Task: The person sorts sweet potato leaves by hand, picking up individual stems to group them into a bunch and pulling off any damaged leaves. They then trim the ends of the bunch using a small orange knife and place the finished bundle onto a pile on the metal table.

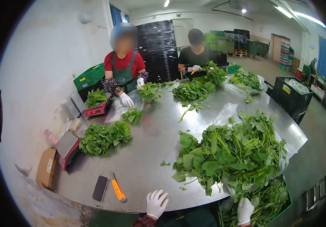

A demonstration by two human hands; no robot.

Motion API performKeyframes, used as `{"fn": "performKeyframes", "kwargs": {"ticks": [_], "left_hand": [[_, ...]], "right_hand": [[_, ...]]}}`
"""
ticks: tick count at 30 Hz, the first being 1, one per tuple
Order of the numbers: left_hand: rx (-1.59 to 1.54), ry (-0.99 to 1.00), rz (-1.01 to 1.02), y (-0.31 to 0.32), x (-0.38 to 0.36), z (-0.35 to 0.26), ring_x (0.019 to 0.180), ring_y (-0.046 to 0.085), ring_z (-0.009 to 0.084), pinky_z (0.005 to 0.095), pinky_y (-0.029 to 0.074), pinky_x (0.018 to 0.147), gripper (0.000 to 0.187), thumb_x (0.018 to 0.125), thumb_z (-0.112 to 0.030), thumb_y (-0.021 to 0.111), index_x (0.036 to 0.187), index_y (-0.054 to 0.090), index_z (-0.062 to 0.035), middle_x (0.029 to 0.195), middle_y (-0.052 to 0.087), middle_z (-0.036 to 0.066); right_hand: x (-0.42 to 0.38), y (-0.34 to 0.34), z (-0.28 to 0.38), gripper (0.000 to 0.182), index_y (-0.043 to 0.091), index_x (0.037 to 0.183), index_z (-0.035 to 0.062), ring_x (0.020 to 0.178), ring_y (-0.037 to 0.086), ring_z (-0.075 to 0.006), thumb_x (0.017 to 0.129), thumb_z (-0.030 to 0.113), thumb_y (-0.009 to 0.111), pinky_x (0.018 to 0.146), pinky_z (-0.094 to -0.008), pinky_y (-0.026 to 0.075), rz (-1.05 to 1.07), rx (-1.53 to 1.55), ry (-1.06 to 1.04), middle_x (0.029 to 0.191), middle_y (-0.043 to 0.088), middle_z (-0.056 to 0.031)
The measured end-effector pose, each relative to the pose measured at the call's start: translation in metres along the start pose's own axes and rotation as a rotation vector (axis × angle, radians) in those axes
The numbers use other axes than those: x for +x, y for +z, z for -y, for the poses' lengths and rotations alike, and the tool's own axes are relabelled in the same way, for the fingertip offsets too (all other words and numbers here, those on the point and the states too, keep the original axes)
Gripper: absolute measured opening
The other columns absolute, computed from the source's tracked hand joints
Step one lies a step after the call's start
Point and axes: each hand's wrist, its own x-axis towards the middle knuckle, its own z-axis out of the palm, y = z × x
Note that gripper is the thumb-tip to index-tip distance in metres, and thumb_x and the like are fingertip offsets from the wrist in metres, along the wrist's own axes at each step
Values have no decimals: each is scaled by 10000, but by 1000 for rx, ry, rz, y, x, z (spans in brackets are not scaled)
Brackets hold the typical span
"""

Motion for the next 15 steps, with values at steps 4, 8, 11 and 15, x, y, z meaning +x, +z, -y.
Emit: {"fn": "performKeyframes", "kwargs": {"ticks": [4, 8, 11, 15], "left_hand": [[22, 0, -2, -4, 2, -2, 1100, 465, 271, 458, 311, 956, 288, 761, -251, 645, 1027, 626, -145, 1126, 549, 69], [-41, 32, -34, -4, 3, -4, 1079, 476, 300, 465, 321, 948, 250, 730, -178, 653, 966, 625, -101, 1088, 561, 94], [-56, 47, -53, 3, -3, 1, 1095, 474, 316, 473, 309, 971, 261, 740, -143, 636, 988, 622, -64, 1110, 555, 117], [22, 73, -20, -10, 4, -4, 1102, 503, 292, 456, 357, 946, 265, 832, -226, 603, 1065, 630, -103, 1155, 572, 108]], "right_hand": [[17, -2, 78, 94, 633, 846, 76, 604, 600, -323, 799, 157, 628, 519, -388, 474, -25, 281, -93, 725, 621, -137], [21, 28, 108, 299, 593, 962, 79, 637, 617, -287, 752, 277, 670, 523, -390, 484, 155, 307, -197, 795, 621, -128], [27, 25, 128, 468, 551, 967, 16, 788, 615, -307, 701, 371, 701, 654, -380, 493, 201, 161, -288, 858, 594, -176], [26, 36, 124, 203, 571, 905, 31, 669, 606, -305, 777, 185, 602, 596, -382, 483, 275, 231, -195, 734, 588, -141]]}}
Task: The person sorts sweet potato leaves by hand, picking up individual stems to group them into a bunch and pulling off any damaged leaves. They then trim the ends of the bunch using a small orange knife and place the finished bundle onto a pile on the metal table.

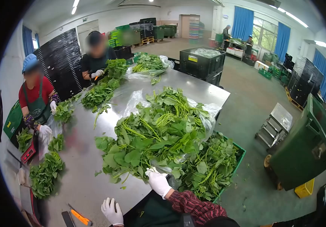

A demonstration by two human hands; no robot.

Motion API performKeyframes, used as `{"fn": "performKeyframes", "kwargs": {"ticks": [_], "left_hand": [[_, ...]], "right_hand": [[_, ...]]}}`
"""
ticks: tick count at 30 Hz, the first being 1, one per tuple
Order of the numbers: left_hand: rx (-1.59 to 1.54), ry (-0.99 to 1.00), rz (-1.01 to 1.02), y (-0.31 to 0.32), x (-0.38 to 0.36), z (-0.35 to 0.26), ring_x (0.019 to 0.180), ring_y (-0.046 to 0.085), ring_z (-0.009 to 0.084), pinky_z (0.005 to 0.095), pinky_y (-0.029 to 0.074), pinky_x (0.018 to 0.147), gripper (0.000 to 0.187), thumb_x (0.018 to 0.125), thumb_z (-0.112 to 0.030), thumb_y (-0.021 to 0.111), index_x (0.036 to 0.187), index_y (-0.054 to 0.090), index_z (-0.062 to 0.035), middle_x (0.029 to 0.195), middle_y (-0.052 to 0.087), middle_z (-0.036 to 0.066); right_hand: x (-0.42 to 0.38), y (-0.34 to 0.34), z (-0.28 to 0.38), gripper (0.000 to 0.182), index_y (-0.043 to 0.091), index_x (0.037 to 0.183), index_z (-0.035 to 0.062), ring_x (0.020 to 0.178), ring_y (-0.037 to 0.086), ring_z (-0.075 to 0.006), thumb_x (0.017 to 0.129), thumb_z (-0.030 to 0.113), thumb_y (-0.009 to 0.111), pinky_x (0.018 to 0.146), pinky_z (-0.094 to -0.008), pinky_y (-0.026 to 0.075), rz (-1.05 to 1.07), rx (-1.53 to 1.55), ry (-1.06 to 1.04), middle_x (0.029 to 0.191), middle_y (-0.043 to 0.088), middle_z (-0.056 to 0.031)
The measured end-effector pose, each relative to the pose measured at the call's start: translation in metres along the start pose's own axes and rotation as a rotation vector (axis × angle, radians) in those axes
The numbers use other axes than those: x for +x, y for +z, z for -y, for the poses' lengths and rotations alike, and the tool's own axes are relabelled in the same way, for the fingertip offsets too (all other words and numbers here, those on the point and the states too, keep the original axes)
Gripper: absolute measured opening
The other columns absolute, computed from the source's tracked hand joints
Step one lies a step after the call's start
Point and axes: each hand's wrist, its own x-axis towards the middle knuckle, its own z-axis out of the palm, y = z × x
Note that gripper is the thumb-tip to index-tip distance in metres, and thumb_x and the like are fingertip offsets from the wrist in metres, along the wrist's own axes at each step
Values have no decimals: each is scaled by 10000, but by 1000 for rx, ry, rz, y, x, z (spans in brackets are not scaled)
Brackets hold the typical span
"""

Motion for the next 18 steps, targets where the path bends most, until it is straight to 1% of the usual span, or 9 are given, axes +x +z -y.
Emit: {"fn": "performKeyframes", "kwargs": {"ticks": [3, 5, 6, 7, 9, 10, 12, 15, 18], "left_hand": [[-5, 10, -6, 2, -1, 2, 1083, 506, 311, 457, 366, 934, 256, 824, -217, 608, 1044, 636, -89, 1140, 575, 121], [-43, -22, -9, 9, -4, 1, 1100, 484, 311, 467, 338, 956, 259, 786, -177, 619, 1024, 629, -74, 1137, 561, 119], [-75, -56, -16, 12, -7, 2, 1117, 462, 310, 476, 310, 978, 268, 748, -137, 630, 1004, 621, -59, 1134, 548, 117], [-55, -79, -19, 12, -7, 3, 1117, 462, 310, 476, 310, 978, 268, 748, -137, 630, 1004, 621, -59, 1134, 548, 117], [-57, -64, 7, 10, -5, 2, 1126, 457, 303, 472, 311, 982, 266, 750, -141, 630, 1005, 623, -66, 1137, 549, 110], [-45, -67, 10, 9, -4, 3, 1125, 458, 296, 470, 310, 984, 262, 751, -149, 634, 1001, 627, -72, 1134, 551, 104], [-31, -90, 6, 11, -5, 4, 1118, 460, 295, 477, 307, 981, 266, 748, -166, 636, 999, 627, -79, 1130, 551, 99], [-35, -100, 14, 10, -4, 4, 1110, 464, 293, 481, 307, 977, 267, 747, -185, 640, 996, 633, -89, 1127, 553, 94], [-34, -104, 13, 9, -3, 2, 1111, 464, 291, 476, 310, 977, 257, 753, -183, 638, 993, 640, -91, 1127, 555, 95]], "right_hand": [[-10, -17, -11, 107, 575, 864, 43, 640, 599, -308, 780, 88, 526, 569, -391, 480, -106, -31, -93, 724, 583, -149], [-21, -7, -45, 45, 538, 788, 52, 602, 584, -313, 755, 57, 507, 539, -397, 477, -115, -125, 20, 700, 573, -142], [-25, -21, -55, 27, 526, 764, 55, 588, 577, -316, 738, 61, 530, 523, -399, 472, -221, -96, 23, 687, 564, -139], [-29, -54, -52, 31, 527, 756, 62, 576, 571, -312, 731, 63, 546, 504, -400, 462, -34, -227, 144, 666, 546, -130], [-47, -45, -115, 108, 517, 704, 79, 532, 547, -307, 753, 139, 592, 467, -397, 441, -317, -341, 145, 608, 513, -112], [-52, -61, -126, 119, 524, 720, 80, 564, 562, -321, 777, 157, 595, 481, -414, 447, -300, -415, 208, 638, 539, -128], [-61, -70, -155, 127, 565, 808, 61, 693, 597, -365, 791, 177, 612, 600, -437, 479, -315, -297, 387, 759, 606, -166], [-44, -93, -138, 219, 601, 901, 26, 718, 604, -356, 783, 207, 639, 641, -404, 484, -248, -195, 364, 784, 618, -179], [2, -100, -92, 217, 612, 900, 45, 747, 612, -347, 799, 236, 635, 657, -390, 495, -142, 32, 315, 801, 630, -160]]}}
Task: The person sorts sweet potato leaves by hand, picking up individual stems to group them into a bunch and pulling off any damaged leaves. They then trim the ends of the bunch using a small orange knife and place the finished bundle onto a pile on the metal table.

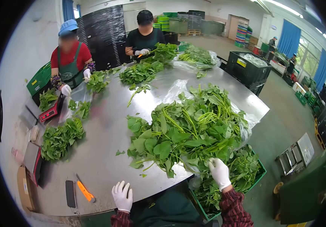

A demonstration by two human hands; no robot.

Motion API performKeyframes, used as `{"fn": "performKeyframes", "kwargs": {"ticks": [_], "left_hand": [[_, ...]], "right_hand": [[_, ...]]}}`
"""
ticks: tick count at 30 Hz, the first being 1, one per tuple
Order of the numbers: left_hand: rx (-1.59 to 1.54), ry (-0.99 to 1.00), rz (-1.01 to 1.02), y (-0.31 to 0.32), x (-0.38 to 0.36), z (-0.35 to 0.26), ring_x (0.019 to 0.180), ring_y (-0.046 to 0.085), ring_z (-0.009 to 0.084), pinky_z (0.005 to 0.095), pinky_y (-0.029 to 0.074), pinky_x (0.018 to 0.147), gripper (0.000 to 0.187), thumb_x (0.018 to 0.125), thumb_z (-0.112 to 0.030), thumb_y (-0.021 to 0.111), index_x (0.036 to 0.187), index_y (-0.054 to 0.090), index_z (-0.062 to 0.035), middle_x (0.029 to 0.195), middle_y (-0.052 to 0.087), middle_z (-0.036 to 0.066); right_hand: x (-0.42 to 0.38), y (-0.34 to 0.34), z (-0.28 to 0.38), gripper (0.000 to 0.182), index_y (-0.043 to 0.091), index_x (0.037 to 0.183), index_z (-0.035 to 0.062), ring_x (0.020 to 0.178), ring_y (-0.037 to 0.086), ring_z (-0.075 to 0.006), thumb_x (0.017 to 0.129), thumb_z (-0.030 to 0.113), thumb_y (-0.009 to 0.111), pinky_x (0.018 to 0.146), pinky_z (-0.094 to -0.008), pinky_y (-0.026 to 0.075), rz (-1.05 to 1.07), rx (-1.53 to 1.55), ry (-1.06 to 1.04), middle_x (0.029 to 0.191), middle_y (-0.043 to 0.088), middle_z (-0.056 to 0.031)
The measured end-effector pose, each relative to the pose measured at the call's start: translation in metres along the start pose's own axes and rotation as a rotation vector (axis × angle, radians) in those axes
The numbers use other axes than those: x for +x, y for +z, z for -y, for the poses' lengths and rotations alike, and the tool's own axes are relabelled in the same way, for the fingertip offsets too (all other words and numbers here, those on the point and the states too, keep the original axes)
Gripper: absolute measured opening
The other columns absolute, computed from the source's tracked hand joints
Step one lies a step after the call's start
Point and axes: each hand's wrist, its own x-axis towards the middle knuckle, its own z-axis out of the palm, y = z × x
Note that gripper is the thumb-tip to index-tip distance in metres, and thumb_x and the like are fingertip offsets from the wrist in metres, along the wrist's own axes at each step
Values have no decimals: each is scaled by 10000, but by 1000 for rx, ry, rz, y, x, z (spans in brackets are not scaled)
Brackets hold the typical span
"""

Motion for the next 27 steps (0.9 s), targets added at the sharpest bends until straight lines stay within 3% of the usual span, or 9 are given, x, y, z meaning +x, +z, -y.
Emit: {"fn": "performKeyframes", "kwargs": {"ticks": [3, 7, 9, 13, 15, 18, 22, 25, 27], "left_hand": [[8, 2, 6, -1, 0, 0, 1109, 467, 292, 471, 313, 977, 255, 755, -183, 638, 992, 645, -91, 1125, 557, 96], [17, 20, 1, -3, 2, -2, 1106, 472, 297, 454, 330, 972, 250, 749, -166, 644, 985, 644, -82, 1120, 558, 101], [20, 23, -2, -3, 1, -4, 1103, 475, 299, 454, 334, 969, 246, 749, -166, 644, 980, 645, -82, 1115, 560, 102], [19, 33, -19, -3, 4, -3, 1089, 485, 302, 455, 341, 961, 246, 748, -158, 641, 981, 643, -77, 1105, 566, 105], [13, 36, -14, -3, 2, -4, 1086, 488, 303, 456, 343, 960, 247, 748, -154, 640, 982, 642, -76, 1104, 567, 105], [13, 43, -17, -4, 3, -3, 1086, 487, 306, 455, 342, 960, 247, 746, -145, 641, 983, 640, -76, 1105, 566, 105], [1, 34, -6, -2, 1, 0, 1101, 478, 291, 469, 328, 966, 255, 758, -170, 632, 1000, 639, -88, 1112, 562, 98], [-20, 26, -8, -4, 1, -2, 1094, 483, 294, 462, 339, 960, 249, 756, -144, 628, 997, 637, -83, 1108, 563, 101], [-35, 20, -10, -6, 4, -6, 1083, 491, 299, 453, 351, 953, 243, 755, -120, 622, 994, 636, -79, 1104, 564, 105]], "right_hand": [[45, 23, 49, 275, 614, 968, 37, 797, 622, -332, 802, 255, 636, 693, -391, 503, -20, 47, -299, 872, 636, -162], [131, 69, 102, 363, 608, 952, -6, 802, 626, -338, 789, 317, 643, 698, -389, 507, -94, -66, -353, 881, 642, -184], [157, 88, 118, 301, 603, 879, -9, 729, 637, -338, 785, 276, 617, 647, -404, 510, 231, -269, -224, 794, 644, -195], [105, 159, 159, 126, 560, 773, 20, 564, 623, -308, 724, 136, 558, 520, -393, 496, 133, -230, -556, 657, 624, -154], [61, 181, 181, 48, 547, 743, 40, 573, 620, -281, 732, 82, 528, 522, -359, 495, 138, -214, -720, 642, 604, -142], [32, 202, 191, 99, 555, 812, -4, 625, 616, -261, 766, 45, 483, 548, -348, 490, 133, -222, -737, 693, 593, -143], [32, 147, 196, 292, 525, 1026, -65, 635, 603, -310, 775, 85, 513, 552, -389, 483, 183, 96, -810, 714, 587, -173], [50, 92, 180, 117, 579, 798, 24, 584, 581, -349, 810, 133, 538, 534, -417, 475, 97, 121, -661, 650, 577, -171], [72, 72, 156, 159, 547, 693, 40, 568, 578, -359, 806, 153, 550, 524, -422, 474, 16, -57, -556, 636, 581, -172]]}}
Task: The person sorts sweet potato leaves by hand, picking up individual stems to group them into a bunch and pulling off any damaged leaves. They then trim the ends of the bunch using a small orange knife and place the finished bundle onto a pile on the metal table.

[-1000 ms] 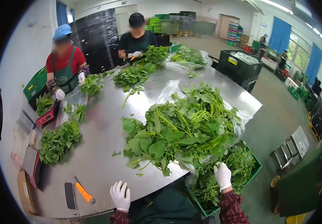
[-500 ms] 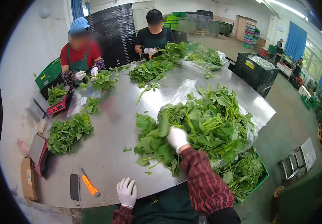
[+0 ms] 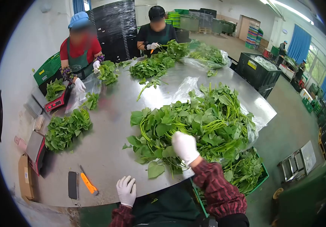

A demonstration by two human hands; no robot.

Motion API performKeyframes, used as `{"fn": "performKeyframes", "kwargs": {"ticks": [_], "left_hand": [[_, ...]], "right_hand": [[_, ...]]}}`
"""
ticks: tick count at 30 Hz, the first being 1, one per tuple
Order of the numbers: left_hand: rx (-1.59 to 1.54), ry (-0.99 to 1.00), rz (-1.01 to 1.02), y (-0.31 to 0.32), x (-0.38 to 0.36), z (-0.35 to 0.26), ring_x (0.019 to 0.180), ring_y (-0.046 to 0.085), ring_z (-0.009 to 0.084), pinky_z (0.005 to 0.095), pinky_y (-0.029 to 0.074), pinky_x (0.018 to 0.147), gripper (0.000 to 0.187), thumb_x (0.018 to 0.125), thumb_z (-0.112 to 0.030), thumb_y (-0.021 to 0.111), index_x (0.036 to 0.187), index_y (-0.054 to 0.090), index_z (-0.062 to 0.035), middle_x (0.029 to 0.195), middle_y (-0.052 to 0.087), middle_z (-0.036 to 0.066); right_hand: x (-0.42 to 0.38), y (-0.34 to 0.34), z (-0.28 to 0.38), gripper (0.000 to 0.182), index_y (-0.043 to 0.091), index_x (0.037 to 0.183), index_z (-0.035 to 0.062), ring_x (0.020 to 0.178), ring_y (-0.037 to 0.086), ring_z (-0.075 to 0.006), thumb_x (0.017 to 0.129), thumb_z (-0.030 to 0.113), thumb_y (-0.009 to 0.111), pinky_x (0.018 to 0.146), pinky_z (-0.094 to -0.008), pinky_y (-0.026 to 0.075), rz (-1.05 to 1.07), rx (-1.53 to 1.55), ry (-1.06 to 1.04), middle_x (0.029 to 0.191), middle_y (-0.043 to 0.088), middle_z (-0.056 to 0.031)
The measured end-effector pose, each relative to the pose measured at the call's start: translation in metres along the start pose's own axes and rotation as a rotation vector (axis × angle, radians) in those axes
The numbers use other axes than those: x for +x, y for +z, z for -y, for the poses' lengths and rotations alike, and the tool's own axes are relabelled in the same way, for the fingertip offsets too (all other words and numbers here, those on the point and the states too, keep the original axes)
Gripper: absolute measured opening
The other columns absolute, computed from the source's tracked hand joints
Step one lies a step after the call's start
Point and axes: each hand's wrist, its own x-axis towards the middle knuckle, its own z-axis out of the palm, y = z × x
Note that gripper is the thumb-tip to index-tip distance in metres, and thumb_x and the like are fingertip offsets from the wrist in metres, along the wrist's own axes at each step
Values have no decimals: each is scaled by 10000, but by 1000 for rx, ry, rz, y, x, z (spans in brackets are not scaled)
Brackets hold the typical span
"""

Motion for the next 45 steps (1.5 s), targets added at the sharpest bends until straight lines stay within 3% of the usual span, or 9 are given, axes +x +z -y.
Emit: {"fn": "performKeyframes", "kwargs": {"ticks": [10, 16, 24, 32, 36, 37, 40, 42, 45], "left_hand": [[-512, 613, -10, 39, 171, -117, 1065, 524, 303, 408, 398, 948, 315, 776, -80, 590, 1088, 575, -36, 1109, 561, 125], [-83, 358, 314, 92, 187, -81, 1117, 487, 246, 467, 345, 943, 339, 816, -242, 570, 1142, 557, -151, 1173, 529, 77], [-110, 364, 338, 80, 158, -58, 1076, 533, 235, 475, 355, 943, 292, 845, -239, 527, 1128, 571, -180, 1270, 492, 54], [-379, 355, 252, 54, 150, -26, 1181, 447, 282, 425, 324, 1002, 291, 817, -122, 576, 1105, 616, -139, 1213, 541, 83], [-429, 469, -174, -12, 155, -76, 970, 559, 281, 387, 459, 824, 325, 719, -9, 609, 1037, 617, -76, 1033, 595, 86], [-445, 525, -210, -29, 154, -89, 968, 560, 285, 392, 466, 825, 336, 699, 4, 607, 1027, 616, -70, 1031, 591, 94], [-455, 621, -261, -50, 150, -101, 971, 561, 296, 412, 476, 839, 362, 665, 15, 596, 1019, 610, -54, 1037, 577, 112], [-334, 492, -209, -43, 142, -86, 1009, 534, 296, 450, 402, 923, 368, 718, -38, 587, 1084, 591, -76, 1066, 569, 120], [-131, 164, 24, -1, 118, -31, 1076, 499, 287, 453, 305, 992, 387, 792, -142, 579, 1178, 563, -136, 1214, 510, 115]], "right_hand": [[44, 39, -52, 529, 599, 820, -45, 766, 639, -359, 718, 470, 658, 675, -407, 519, 447, -169, 221, 797, 634, -238], [46, 52, -74, 673, 543, 983, -50, 847, 636, -321, 620, 485, 732, 744, -366, 514, 523, -327, 168, 926, 626, -216], [55, 62, -90, 366, 640, 750, -1, 709, 640, -343, 585, 326, 664, 671, -379, 517, 293, -215, 292, 739, 644, -202], [98, -61, -91, 180, 608, 754, -74, 551, 507, -78, 717, 101, 619, 530, -268, 419, -130, 856, 432, 612, 596, -36], [99, -61, -78, 239, 588, 639, -49, 466, 545, -278, 737, 169, 589, 488, -349, 436, -243, -210, -396, 534, 547, -193], [84, -61, -35, 293, 583, 589, -17, 498, 549, -361, 736, 236, 587, 472, -391, 444, -146, 308, 95, 562, 548, -221], [47, -19, 17, 299, 631, 807, 14, 530, 572, -375, 779, 309, 592, 490, -415, 465, 196, -235, -239, 644, 601, -201], [19, 23, 28, 336, 618, 942, 4, 735, 616, -379, 788, 302, 630, 665, -412, 497, 91, 300, -452, 798, 640, -218], [-8, 42, 55, 326, 608, 967, -30, 709, 602, -318, 776, 234, 617, 699, -335, 491, 364, 165, -57, 781, 629, -184]]}}
